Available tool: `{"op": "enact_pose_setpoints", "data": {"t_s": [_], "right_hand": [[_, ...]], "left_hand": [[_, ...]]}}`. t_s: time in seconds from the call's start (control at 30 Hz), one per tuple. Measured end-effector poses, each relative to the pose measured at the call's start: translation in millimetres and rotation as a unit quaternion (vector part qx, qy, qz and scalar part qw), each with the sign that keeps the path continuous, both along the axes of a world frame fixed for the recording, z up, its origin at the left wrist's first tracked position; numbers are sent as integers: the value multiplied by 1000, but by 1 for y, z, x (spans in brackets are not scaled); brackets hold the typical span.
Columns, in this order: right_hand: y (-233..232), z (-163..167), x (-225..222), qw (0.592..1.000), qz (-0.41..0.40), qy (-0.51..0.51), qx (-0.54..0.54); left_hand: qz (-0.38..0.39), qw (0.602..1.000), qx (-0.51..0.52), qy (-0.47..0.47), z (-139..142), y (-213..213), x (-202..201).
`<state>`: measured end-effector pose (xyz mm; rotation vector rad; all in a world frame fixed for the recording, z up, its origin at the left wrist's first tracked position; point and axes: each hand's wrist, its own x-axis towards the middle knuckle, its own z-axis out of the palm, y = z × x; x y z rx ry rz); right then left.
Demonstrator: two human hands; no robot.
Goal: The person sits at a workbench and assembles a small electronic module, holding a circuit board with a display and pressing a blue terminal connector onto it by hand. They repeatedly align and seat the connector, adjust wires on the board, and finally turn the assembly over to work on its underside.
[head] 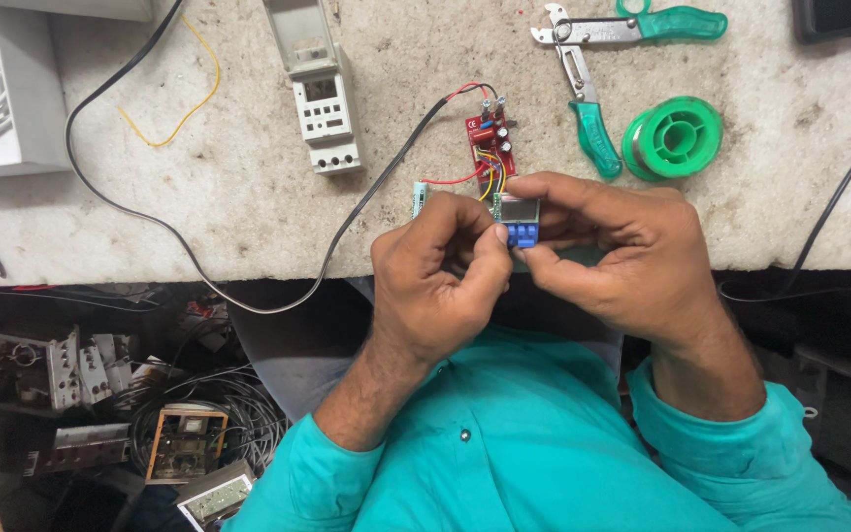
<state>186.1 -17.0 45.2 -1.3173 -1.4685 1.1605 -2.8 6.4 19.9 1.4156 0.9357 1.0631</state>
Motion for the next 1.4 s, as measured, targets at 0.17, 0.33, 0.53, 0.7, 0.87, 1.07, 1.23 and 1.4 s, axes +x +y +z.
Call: {"op": "enact_pose_setpoints", "data": {"t_s": [0.17,0.33,0.53,0.7,0.87,1.07,1.23,1.4], "right_hand": [[1,0,-1,1000,-1,4,-1],[0,1,-1,1000,-4,-1,-12],[0,2,-1,998,-11,42,-45],[0,1,-2,999,-12,34,-39],[0,2,-2,999,-9,34,-36],[0,2,-1,999,-8,35,-36],[0,1,0,999,-9,31,-36],[0,0,-1,999,-6,37,-31]], "left_hand": [[-12,1000,-10,-1,1,1,-3],[-19,1000,10,-7,-1,1,-5],[-1,994,108,32,-4,-1,-8],[9,990,137,34,-8,-3,-8],[11,988,149,24,-10,-2,-7],[8,986,163,24,-10,-2,-5],[11,986,166,27,-9,-1,-5],[8,985,169,25,-9,0,-6]]}}
